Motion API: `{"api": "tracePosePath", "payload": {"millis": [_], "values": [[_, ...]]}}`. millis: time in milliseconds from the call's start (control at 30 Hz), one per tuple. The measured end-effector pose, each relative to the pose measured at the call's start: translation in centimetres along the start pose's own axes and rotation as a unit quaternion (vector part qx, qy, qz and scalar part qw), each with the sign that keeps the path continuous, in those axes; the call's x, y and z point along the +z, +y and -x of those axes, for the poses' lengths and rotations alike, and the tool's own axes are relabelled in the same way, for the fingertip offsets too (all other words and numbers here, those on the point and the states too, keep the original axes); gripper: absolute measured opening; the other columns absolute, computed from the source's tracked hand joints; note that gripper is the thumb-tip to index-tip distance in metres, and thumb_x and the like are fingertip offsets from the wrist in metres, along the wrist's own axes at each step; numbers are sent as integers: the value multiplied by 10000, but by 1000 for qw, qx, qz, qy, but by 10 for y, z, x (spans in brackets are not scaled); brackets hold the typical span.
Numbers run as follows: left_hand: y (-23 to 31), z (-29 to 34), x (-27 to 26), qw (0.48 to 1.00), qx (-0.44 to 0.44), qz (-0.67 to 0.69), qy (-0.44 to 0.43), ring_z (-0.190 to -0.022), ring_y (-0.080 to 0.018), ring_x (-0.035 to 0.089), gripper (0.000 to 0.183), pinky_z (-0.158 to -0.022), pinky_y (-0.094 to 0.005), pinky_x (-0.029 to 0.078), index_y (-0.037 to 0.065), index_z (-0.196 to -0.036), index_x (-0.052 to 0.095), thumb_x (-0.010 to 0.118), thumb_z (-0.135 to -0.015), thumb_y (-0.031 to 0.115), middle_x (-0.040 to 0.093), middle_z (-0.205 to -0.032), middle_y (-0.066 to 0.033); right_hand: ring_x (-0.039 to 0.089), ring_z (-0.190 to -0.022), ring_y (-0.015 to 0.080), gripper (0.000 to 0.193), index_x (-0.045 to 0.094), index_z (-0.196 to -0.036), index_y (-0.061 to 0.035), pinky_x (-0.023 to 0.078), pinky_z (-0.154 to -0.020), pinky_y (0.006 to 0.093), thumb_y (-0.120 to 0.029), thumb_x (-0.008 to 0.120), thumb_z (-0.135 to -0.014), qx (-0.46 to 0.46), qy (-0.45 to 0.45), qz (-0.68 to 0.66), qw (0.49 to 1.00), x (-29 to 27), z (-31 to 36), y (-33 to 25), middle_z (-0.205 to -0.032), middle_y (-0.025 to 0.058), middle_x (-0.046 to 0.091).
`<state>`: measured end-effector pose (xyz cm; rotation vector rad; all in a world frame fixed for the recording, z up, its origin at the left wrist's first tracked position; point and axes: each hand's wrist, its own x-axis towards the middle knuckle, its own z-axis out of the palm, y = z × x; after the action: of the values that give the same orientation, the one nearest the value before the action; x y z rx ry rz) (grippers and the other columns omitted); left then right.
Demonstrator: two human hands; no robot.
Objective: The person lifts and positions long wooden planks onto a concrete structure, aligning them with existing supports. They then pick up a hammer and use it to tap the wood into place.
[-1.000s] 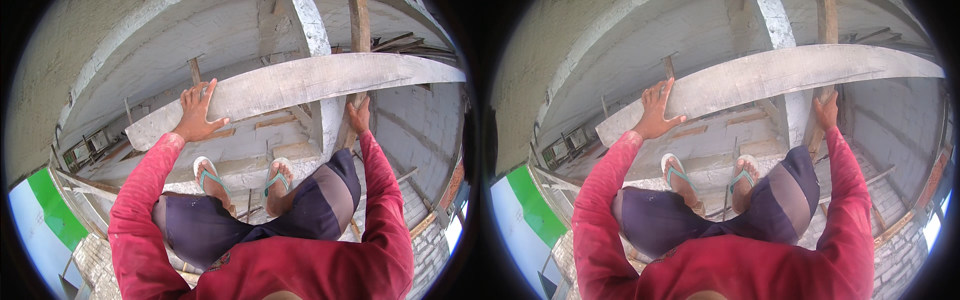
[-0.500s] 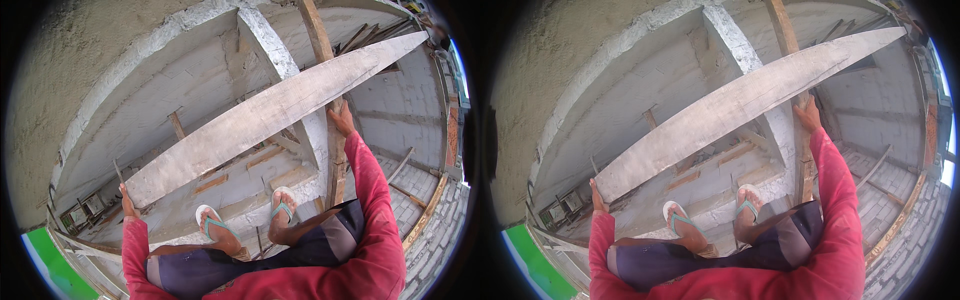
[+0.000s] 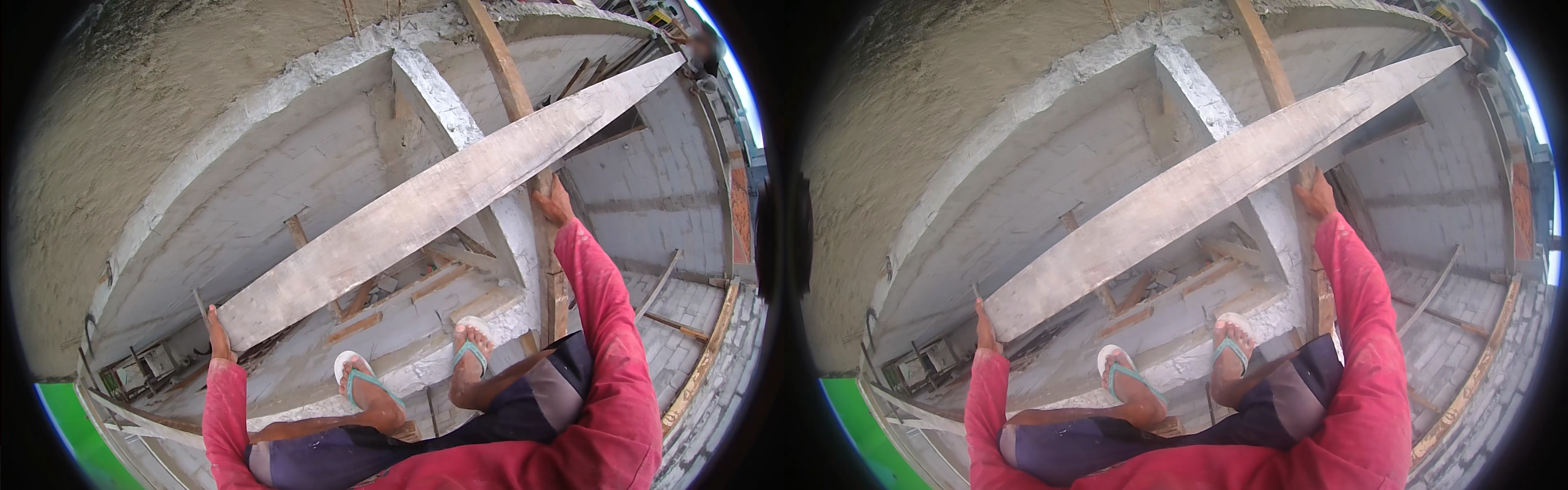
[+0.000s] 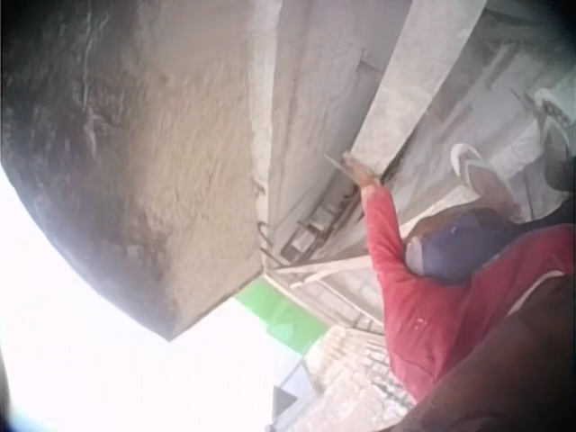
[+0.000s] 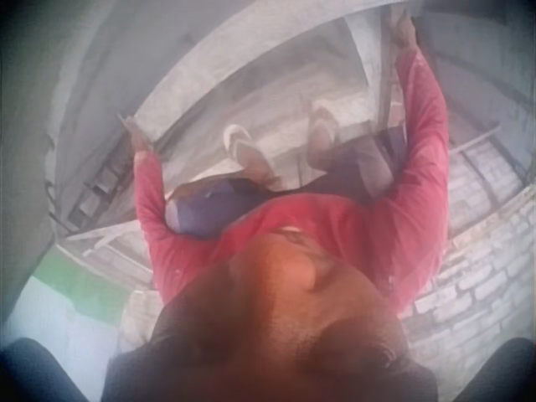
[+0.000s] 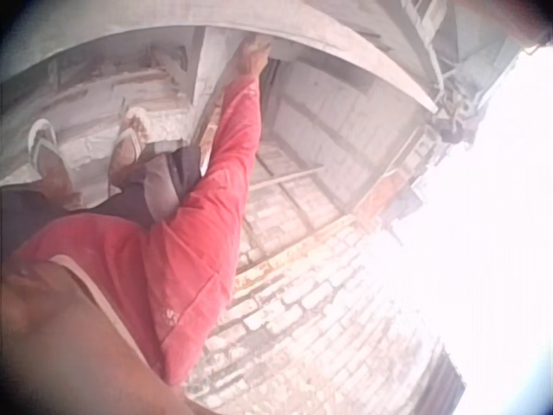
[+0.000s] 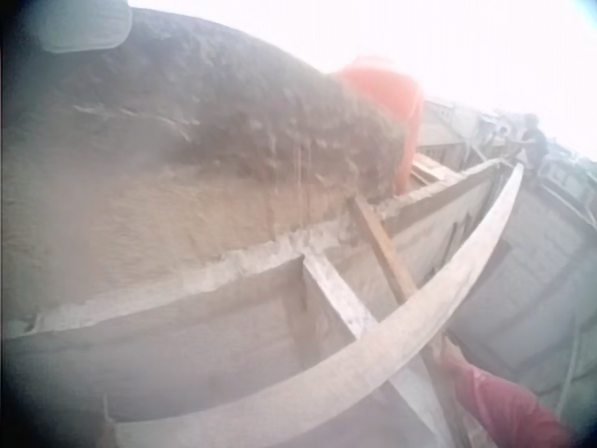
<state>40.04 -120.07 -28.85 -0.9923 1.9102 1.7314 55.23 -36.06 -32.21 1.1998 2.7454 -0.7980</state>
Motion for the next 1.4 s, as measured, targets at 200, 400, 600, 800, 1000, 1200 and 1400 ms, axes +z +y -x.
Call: {"api": "tracePosePath", "payload": {"millis": [200, 400, 600, 800, 1000, 1200, 1400], "values": [[-2, -30, -19, 998, 13, -53, 27, -1389, -213, 379, 893, -1141, -344, 266, 59, -1527, 314, 477, -909, 683, 387, -1532, -79, 541, -1231, 416, 870, 326, -1441, 57, 435, -1029, 427, -332, 718, -769, -27, -18, -33, 999, 0, -4, 4, -1306, 316, 545], [23, -26, -12, 997, 45, -49, 25, -1270, -251, 534, 919, -1058, -392, 416, 27, -1457, 401, 489, -876, 735, 510, -1428, -97, 553, -1226, 395, 833, 345, -1424, 55, 432, -1030, 418, -324, 714, -781, -43, -18, -74, 996, 0, 9, -6, -1281, 301, 567], [29, -23, -6, 999, 37, -31, 7, -1349, -211, 434, 927, -1119, -336, 306, 28, -1500, 360, 511, -884, 705, 440, -1489, -95, 571, -1181, 339, 720, 406, -1362, 46, 429, -1009, 396, -288, 700, -795, -47, -47, -129, 989, -3, 44, -11, -1247, 253, 582], [52, 2, 13, 999, -6, -34, 21, -1307, -224, 488, 951, -1109, -340, 329, 3, -1485, 373, 528, -871, 713, 469, -1461, -110, 616, -1121, 344, 664, 442, -1330, 50, 454, -968, 402, -253, 706, -802, -33, -59, -130, 989, -7, 126, 9, -1176, 243, 624], [48, -2, -2, 998, 35, -41, 12, -1346, -226, 452, 961, -1126, -328, 310, -12, -1490, 355, 505, -883, 718, 444, -1484, -122, 646, -1038, 347, 626, 470, -1304, 18, 478, -906, 410, -232, 717, -786, 2, -89, -129, 988, -32, 208, -12, -1104, 228, 649], [66, 23, 14, 999, -13, -33, -8, -1178, -241, 607, 861, -1002, -391, 478, 39, -1419, 457, 460, -902, 727, 577, -1353, -94, 654, -1011, 372, 642, 486, -1297, -7, 488, -878, 426, -236, 738, -753, 46, -94, -94, 990, -31, 274, -5, -1063, 246, 655], [74, 41, 23, 999, -6, -34, -27, -1190, -224, 590, 916, -1031, -356, 439, -1, -1409, 464, 484, -878, 746, 573, -1349, -104, 664, -974, 432, 671, 482, -1306, -48, 503, -841, 467, -274, 756, -736, 52, -125, -111, 985, -22, 296, -22, -1011, 269, 668]]}}
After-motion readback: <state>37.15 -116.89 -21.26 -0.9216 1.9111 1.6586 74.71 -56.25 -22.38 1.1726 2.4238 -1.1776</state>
